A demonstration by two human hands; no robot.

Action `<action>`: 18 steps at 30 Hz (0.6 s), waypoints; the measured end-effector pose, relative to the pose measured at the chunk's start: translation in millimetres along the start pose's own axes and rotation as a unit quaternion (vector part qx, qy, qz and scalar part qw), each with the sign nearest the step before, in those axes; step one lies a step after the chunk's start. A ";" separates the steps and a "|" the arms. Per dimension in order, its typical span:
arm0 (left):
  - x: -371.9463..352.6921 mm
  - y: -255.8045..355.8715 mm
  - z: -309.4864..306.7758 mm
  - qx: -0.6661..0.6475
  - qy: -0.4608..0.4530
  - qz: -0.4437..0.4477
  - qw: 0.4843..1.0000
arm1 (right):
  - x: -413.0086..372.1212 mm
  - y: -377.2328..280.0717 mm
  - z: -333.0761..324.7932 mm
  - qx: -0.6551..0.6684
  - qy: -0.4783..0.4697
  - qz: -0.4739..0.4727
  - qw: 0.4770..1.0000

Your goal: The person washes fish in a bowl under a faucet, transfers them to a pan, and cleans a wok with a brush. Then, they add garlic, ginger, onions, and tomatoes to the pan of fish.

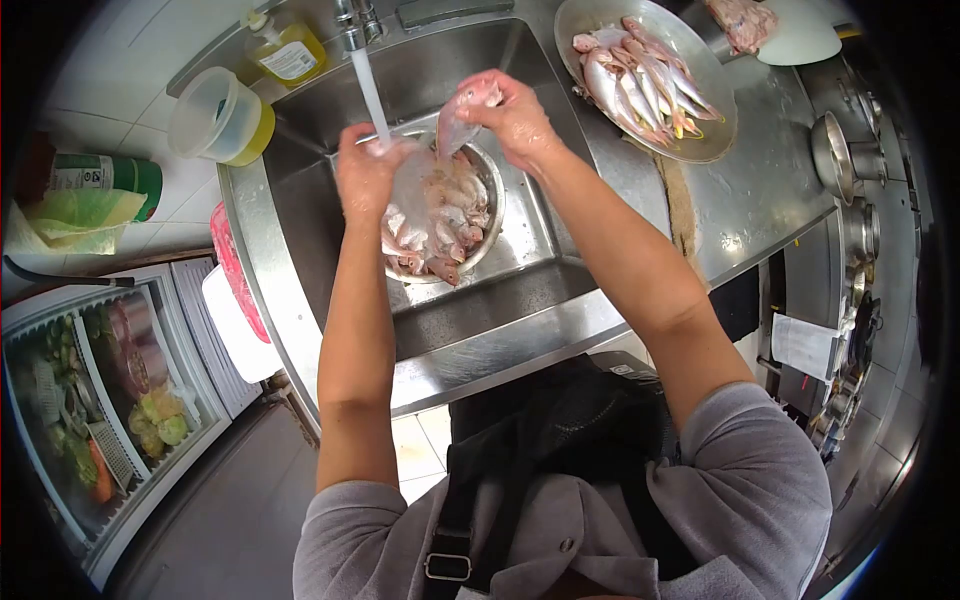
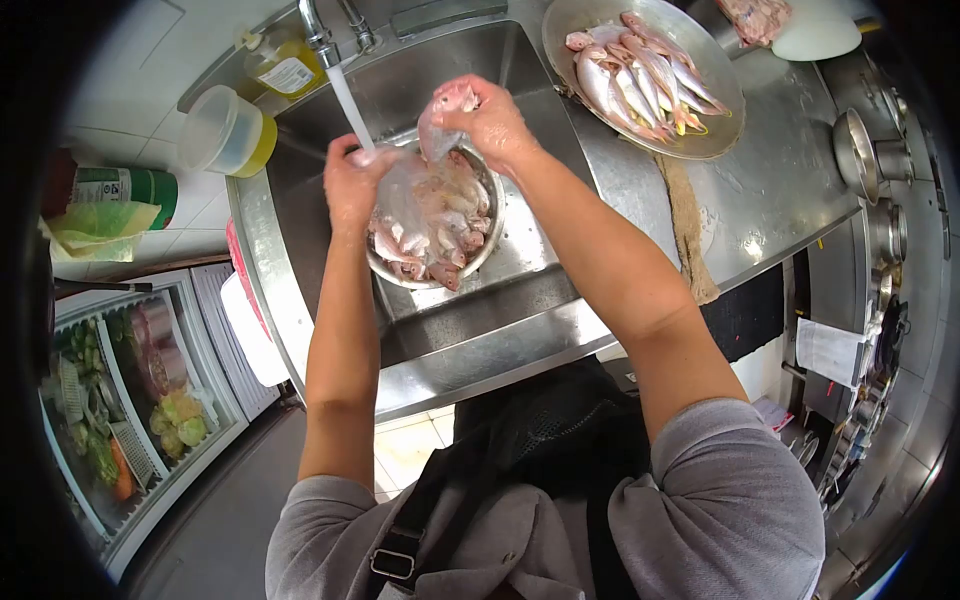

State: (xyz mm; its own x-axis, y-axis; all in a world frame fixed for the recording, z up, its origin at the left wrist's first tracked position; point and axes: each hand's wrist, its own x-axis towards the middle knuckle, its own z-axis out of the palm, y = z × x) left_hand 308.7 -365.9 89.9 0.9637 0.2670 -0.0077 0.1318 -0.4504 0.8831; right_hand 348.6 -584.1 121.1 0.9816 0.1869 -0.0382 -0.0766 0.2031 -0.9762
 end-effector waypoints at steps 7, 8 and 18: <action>-6.5 3.8 -52.5 -0.487 0.045 0.036 0.872 | 3.7 -44.8 -4.6 0.225 -0.020 -0.014 0.974; -4.5 -9.6 -52.8 -0.516 0.017 0.060 0.855 | -0.3 -34.3 -6.3 0.236 -0.017 0.029 0.971; -23.8 -37.1 -45.0 -0.555 0.020 -0.087 0.827 | -30.8 7.4 25.1 0.002 -0.064 0.193 0.979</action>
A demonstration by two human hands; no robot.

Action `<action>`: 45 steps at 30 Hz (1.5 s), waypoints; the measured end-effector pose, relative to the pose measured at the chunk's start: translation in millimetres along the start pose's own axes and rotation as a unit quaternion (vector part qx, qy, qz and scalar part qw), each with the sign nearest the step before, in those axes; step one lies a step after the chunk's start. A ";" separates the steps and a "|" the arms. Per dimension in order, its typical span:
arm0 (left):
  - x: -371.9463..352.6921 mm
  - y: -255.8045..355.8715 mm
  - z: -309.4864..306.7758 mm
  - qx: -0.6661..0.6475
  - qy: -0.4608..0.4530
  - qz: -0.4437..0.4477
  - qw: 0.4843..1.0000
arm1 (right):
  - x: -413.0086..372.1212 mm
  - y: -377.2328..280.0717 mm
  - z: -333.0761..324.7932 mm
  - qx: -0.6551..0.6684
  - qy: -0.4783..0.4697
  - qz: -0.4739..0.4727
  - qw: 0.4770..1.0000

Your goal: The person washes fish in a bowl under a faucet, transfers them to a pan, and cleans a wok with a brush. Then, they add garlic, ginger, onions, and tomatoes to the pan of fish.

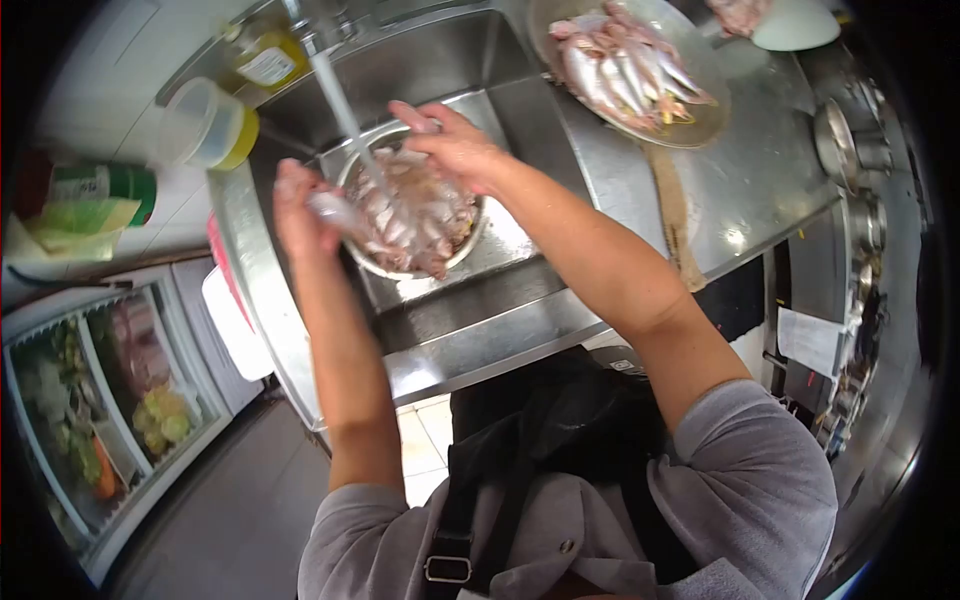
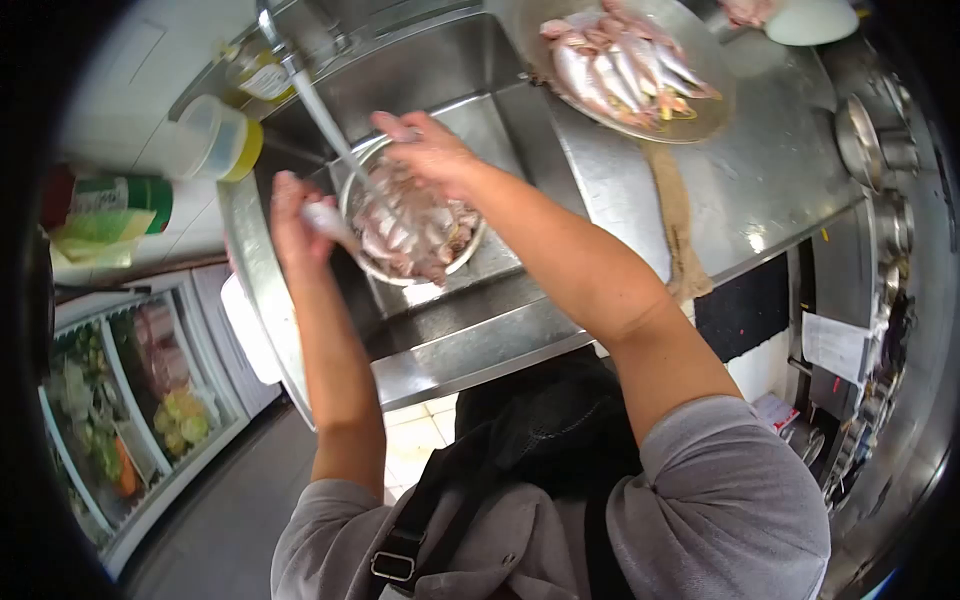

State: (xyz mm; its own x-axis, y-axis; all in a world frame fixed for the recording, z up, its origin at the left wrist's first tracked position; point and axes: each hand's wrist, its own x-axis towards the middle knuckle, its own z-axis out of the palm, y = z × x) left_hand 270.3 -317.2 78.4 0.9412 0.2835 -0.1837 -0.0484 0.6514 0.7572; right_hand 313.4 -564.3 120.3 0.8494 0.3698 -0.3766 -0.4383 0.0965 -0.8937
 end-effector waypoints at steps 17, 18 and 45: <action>-87.4 -96.7 6.0 0.327 0.002 -0.120 0.937 | -28.3 83.4 -74.4 -0.222 -0.089 -0.101 0.966; -80.4 -95.1 19.2 0.300 -0.014 -0.091 0.950 | -44.3 49.0 -80.4 -0.161 -0.102 -0.153 0.970; 5.9 -260.5 389.7 0.819 -0.156 0.118 0.539 | -16.2 -117.0 -358.2 -0.681 0.176 -0.030 0.710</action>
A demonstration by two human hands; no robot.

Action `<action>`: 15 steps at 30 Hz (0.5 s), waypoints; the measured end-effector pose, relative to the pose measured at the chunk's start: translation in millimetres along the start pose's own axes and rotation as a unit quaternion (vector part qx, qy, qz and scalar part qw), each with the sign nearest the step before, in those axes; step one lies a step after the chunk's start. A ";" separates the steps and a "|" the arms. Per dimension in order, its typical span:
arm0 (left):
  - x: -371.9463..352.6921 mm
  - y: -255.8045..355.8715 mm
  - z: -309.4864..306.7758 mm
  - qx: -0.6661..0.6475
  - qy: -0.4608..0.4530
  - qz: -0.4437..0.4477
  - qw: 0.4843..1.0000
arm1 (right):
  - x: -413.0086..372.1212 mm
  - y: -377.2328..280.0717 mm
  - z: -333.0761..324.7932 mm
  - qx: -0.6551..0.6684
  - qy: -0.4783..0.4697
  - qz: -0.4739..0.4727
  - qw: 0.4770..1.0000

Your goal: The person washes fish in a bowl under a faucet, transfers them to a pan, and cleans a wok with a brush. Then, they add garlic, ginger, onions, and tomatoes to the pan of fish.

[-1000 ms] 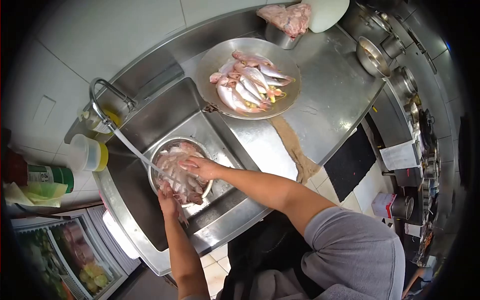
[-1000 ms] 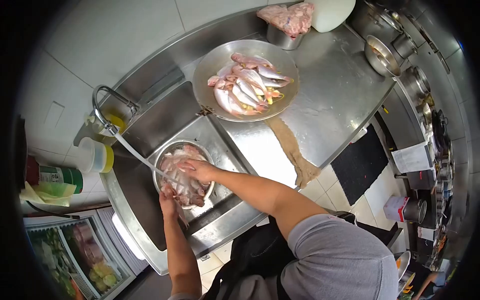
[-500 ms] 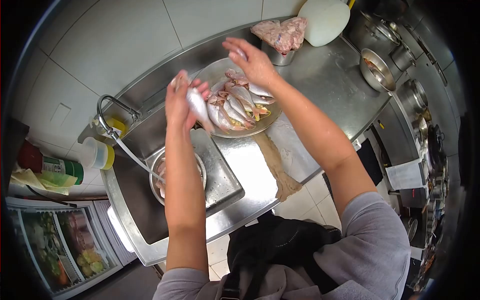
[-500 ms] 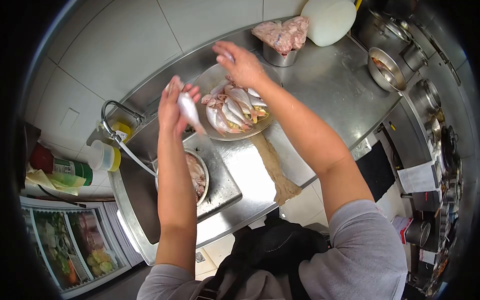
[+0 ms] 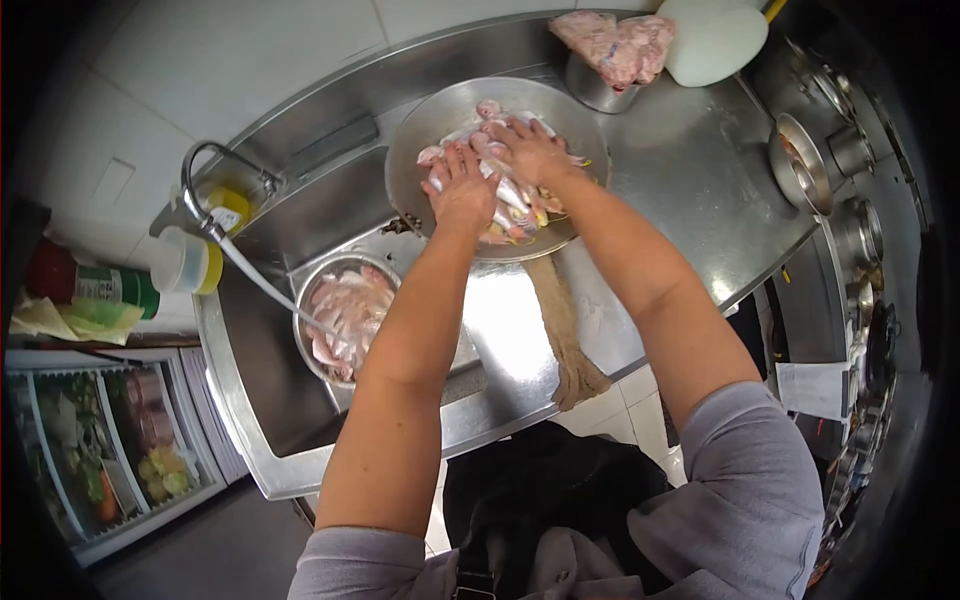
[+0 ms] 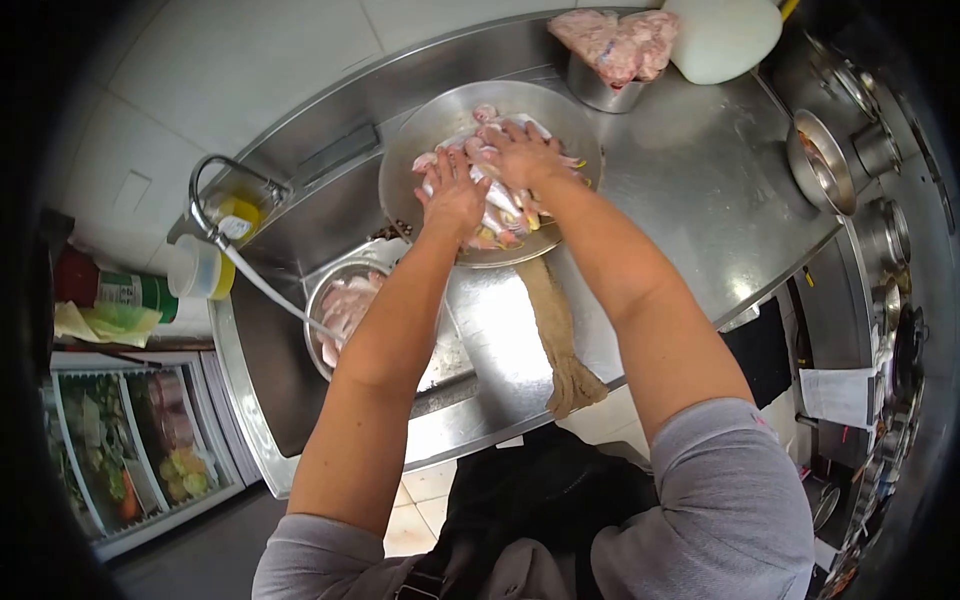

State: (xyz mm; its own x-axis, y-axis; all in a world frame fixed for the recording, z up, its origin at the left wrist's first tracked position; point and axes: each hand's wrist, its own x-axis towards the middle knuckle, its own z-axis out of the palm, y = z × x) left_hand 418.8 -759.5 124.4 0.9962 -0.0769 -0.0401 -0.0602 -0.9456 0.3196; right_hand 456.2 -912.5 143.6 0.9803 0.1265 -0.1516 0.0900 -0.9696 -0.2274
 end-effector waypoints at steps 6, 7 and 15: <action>-58.5 -92.1 -104.0 -0.443 -0.009 0.161 0.882 | 4.0 11.6 -13.1 0.151 0.185 -0.119 0.964; -75.9 -123.2 -113.8 -0.542 -0.017 0.158 0.825 | -7.7 11.7 -20.1 0.192 0.210 -0.157 0.946; -175.1 -400.7 -0.3 -0.132 -0.145 -0.108 0.975 | -132.5 -113.3 -40.9 0.351 0.142 -0.245 0.893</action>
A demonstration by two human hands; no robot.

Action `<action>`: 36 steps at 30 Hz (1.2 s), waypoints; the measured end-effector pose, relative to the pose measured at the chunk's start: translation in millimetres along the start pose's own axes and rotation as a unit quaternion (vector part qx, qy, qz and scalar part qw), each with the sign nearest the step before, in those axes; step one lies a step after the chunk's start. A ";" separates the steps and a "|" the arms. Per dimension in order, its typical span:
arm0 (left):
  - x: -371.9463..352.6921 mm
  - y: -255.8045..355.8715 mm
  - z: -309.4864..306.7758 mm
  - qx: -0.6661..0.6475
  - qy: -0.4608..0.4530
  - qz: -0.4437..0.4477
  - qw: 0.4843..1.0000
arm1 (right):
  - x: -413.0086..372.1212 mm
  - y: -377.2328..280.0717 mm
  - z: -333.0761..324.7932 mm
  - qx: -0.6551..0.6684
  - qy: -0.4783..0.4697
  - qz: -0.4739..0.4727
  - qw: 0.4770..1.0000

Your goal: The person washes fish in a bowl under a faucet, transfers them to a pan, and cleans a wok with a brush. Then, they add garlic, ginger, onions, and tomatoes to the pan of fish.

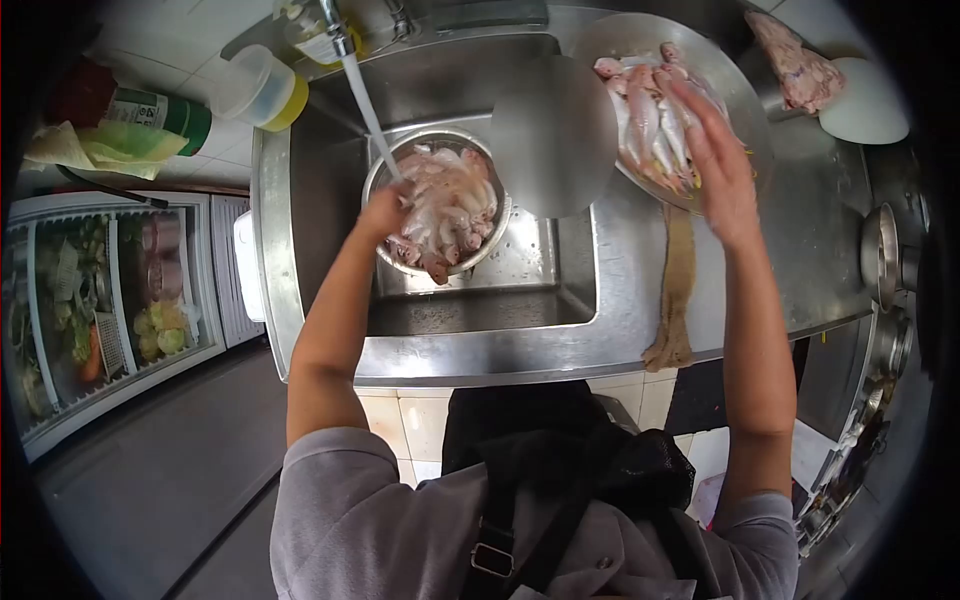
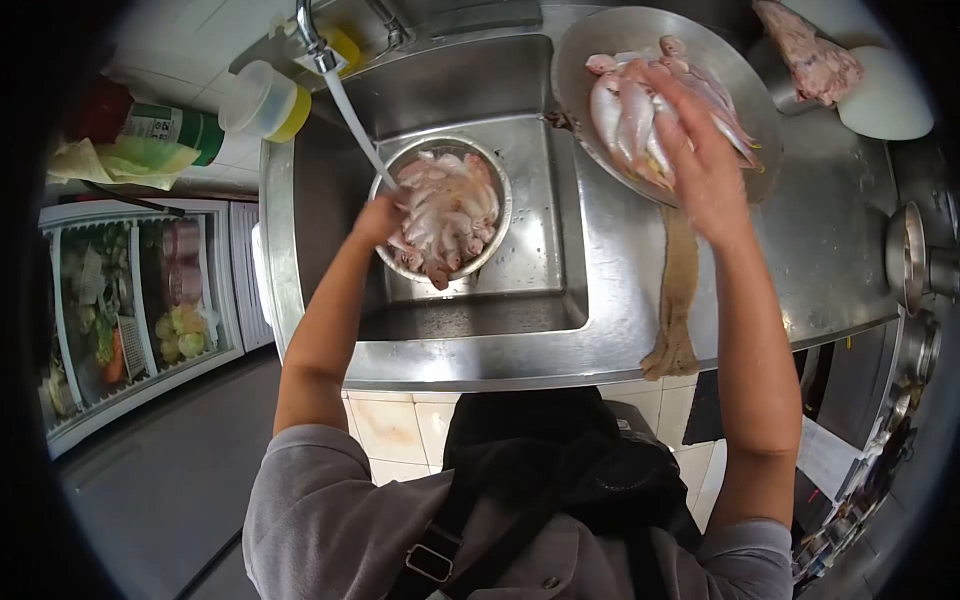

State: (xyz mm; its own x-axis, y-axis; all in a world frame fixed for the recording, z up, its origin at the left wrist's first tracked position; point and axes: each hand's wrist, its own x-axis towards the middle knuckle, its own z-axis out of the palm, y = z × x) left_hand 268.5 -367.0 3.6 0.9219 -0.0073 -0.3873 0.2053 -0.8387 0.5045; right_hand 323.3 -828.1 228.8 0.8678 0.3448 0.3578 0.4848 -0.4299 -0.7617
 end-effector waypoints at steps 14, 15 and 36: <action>61.7 -77.8 141.1 -0.032 -0.020 -0.264 0.964 | -55.0 15.6 228.4 0.172 -0.283 0.328 0.885; 69.9 -90.3 149.2 -0.065 0.008 -0.253 0.965 | -55.4 22.3 241.5 0.192 -0.275 0.345 0.877; 87.8 -75.5 143.7 -0.755 -0.095 -0.229 0.607 | -48.0 61.4 324.7 0.090 -0.298 0.448 0.838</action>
State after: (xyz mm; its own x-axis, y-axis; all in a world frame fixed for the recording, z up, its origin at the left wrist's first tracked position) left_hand 286.7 -382.6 -179.4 0.6298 -0.1457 -0.7629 0.6254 0.6777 0.3868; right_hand 276.0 -600.1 -10.6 0.6400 0.3290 -0.6943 -0.4033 -0.6254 -0.6680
